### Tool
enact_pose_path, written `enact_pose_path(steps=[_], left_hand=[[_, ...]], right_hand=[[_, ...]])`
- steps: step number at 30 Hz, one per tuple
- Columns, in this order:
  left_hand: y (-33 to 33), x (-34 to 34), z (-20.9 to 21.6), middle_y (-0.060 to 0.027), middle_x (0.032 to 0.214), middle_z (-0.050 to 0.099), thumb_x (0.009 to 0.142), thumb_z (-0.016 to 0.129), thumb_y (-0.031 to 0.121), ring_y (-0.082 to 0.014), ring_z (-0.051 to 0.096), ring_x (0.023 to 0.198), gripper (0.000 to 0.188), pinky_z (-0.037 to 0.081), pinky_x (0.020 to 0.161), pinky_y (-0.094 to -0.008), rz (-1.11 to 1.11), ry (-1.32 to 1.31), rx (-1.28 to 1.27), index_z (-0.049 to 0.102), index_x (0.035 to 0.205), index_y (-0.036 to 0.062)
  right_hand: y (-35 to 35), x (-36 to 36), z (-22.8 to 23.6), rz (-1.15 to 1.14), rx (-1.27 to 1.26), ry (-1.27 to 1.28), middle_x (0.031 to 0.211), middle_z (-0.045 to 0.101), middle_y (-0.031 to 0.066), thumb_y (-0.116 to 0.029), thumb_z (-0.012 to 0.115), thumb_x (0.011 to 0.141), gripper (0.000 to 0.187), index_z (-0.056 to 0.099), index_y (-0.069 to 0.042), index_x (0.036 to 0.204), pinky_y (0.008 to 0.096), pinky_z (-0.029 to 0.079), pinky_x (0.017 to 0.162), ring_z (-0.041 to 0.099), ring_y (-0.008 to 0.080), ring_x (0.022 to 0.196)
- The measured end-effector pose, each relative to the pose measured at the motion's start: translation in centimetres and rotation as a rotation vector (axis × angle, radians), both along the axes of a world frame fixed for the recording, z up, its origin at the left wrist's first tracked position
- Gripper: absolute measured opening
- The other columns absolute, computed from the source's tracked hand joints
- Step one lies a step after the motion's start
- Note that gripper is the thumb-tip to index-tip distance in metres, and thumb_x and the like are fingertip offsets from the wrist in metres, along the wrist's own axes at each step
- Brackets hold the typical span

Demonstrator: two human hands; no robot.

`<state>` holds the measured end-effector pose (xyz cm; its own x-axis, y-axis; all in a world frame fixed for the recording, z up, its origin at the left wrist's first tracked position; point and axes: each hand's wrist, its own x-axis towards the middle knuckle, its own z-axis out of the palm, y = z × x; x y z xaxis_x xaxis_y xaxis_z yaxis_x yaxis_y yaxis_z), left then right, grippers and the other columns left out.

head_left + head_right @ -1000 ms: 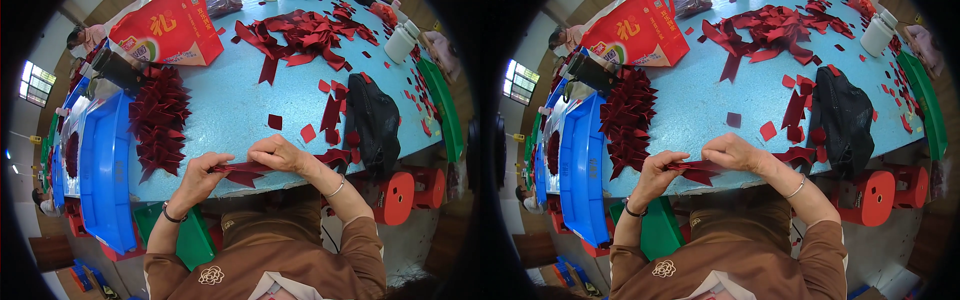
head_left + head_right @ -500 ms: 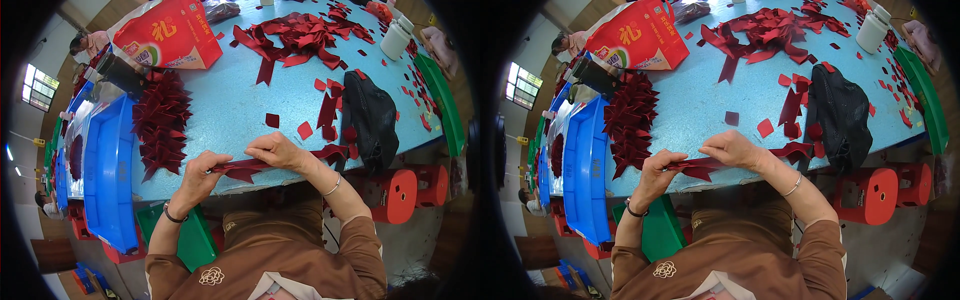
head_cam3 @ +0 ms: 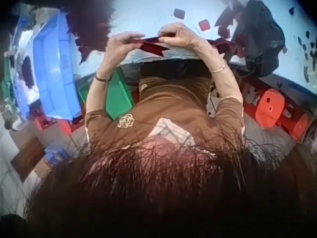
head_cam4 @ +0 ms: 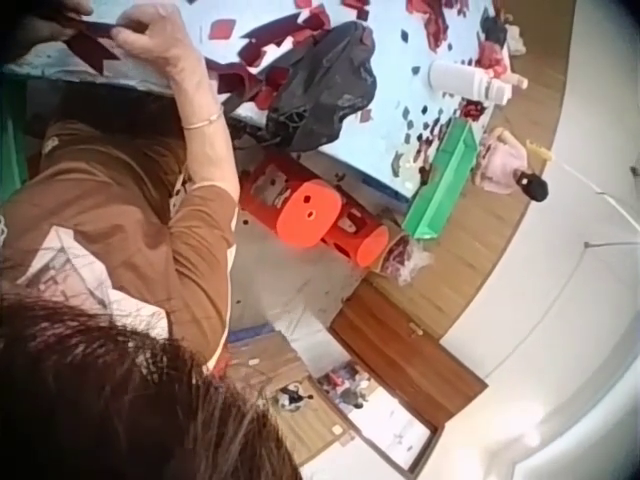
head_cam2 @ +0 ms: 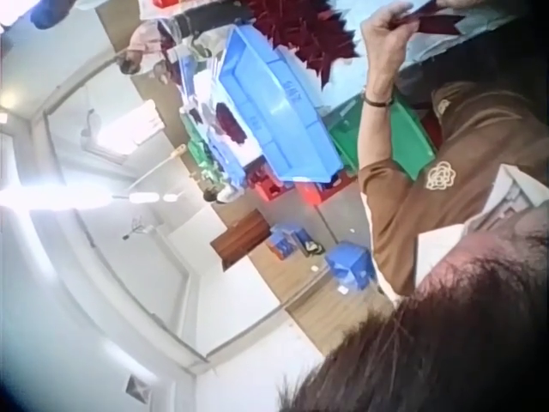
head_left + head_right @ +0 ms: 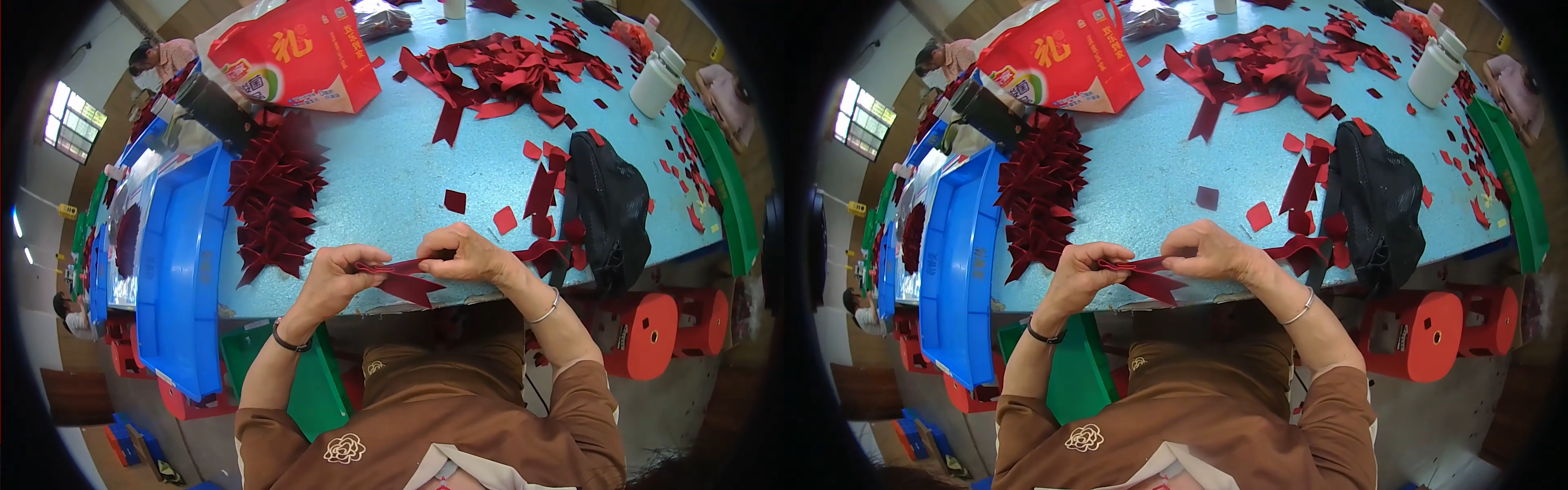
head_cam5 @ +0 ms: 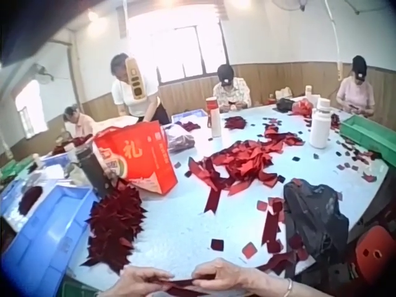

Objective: Folding red ribbons into decorative bows.

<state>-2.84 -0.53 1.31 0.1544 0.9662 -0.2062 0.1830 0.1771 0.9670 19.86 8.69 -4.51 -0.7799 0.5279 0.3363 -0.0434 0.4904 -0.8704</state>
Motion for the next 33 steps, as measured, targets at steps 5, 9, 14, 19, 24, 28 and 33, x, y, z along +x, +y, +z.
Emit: enact_pose_path(steps=[5, 9, 14, 19, 24, 28, 33], left_hand=[[-1.6, -0.9, 0.9, -0.0047, 0.083, 0.068, 0.079, 0.064, -0.008, -0.0084, 0.062, 0.077, 0.019, 0.049, 0.069, -0.0202, -0.049, -0.074, -0.044, 0.069, 0.096, -0.0022], [-3.1, -2.1, 1.1, -0.0054, 0.083, 0.068, 0.079, 0.064, -0.008, -0.0083, 0.062, 0.077, 0.017, 0.05, 0.07, -0.0207, -0.091, -0.075, -0.048, 0.07, 0.094, -0.0015], [-4.9, -2.1, 2.4, -0.0057, 0.084, 0.069, 0.077, 0.065, -0.009, -0.0085, 0.062, 0.078, 0.021, 0.05, 0.071, -0.022, -0.162, -0.091, -0.025, 0.07, 0.096, 0.0001], [-7.0, -1.7, 2.4, -0.0059, 0.085, 0.069, 0.077, 0.065, -0.006, -0.0084, 0.062, 0.079, 0.03, 0.05, 0.07, -0.0244, -0.24, -0.025, 0.027, 0.066, 0.106, 0.0006], [-8.4, -1.9, 1.7, -0.0088, 0.082, 0.068, 0.075, 0.067, -0.004, -0.011, 0.063, 0.076, 0.032, 0.05, 0.069, -0.0254, -0.213, 0.091, 0.074, 0.063, 0.107, -0.0008], [-9.1, -2.3, 1.1, -0.0062, 0.085, 0.068, 0.075, 0.066, -0.008, -0.0076, 0.062, 0.081, 0.033, 0.049, 0.073, -0.0226, -0.214, 0.094, 0.06, 0.062, 0.108, -0.0012], [-9.9, -2.6, 0.4, -0.0058, 0.084, 0.068, 0.076, 0.067, -0.007, -0.0081, 0.062, 0.079, 0.029, 0.05, 0.071, -0.0229, -0.199, 0.093, 0.046, 0.064, 0.104, -0.0014]], right_hand=[[-1.7, -0.6, 1.1, 0.002, -0.082, 0.016, 0.068, 0.063, 0.007, -0.012, 0.067, 0.075, 0.014, 0.066, 0.0, 0.082, 0.0287, 0.043, 0.055, 0.057, 0.0151, 0.06], [-4.1, -1.1, 2.3, -0.033, -0.164, -0.021, 0.069, 0.065, 0.0043, -0.01, 0.068, 0.076, 0.011, 0.068, 0.0, 0.081, 0.026, 0.042, 0.054, 0.056, 0.0097, 0.061], [-5.9, -1.3, 3.2, -0.047, -0.235, -0.115, 0.071, 0.066, 0.0033, -0.009, 0.07, 0.078, 0.01, 0.069, 0.0, 0.082, 0.0239, 0.043, 0.056, 0.057, 0.0073, 0.064], [-7.5, -1.6, 2.7, 0.038, -0.307, -0.083, 0.077, 0.07, 0.0053, -0.014, 0.073, 0.079, 0.016, 0.072, -0.001, 0.089, 0.0224, 0.048, 0.063, 0.062, 0.0079, 0.07], [-9.1, -2.3, 3.3, 0.02, -0.309, -0.112, 0.077, 0.07, 0.0061, -0.01, 0.07, 0.079, 0.014, 0.072, -0.001, 0.09, 0.0222, 0.048, 0.063, 0.062, 0.0085, 0.07], [-10.7, -3.2, 4.7, -0.036, -0.215, -0.193, 0.075, 0.07, 0.0057, -0.007, 0.068, 0.077, 0.014, 0.071, -0.001, 0.089, 0.0228, 0.047, 0.06, 0.061, 0.0076, 0.066], [-11.9, -3.9, 5.0, -0.094, -0.05, -0.269, 0.07, 0.067, 0.0063, -0.01, 0.067, 0.076, 0.016, 0.07, 0.0, 0.088, 0.0249, 0.046, 0.058, 0.057, 0.008, 0.062]])
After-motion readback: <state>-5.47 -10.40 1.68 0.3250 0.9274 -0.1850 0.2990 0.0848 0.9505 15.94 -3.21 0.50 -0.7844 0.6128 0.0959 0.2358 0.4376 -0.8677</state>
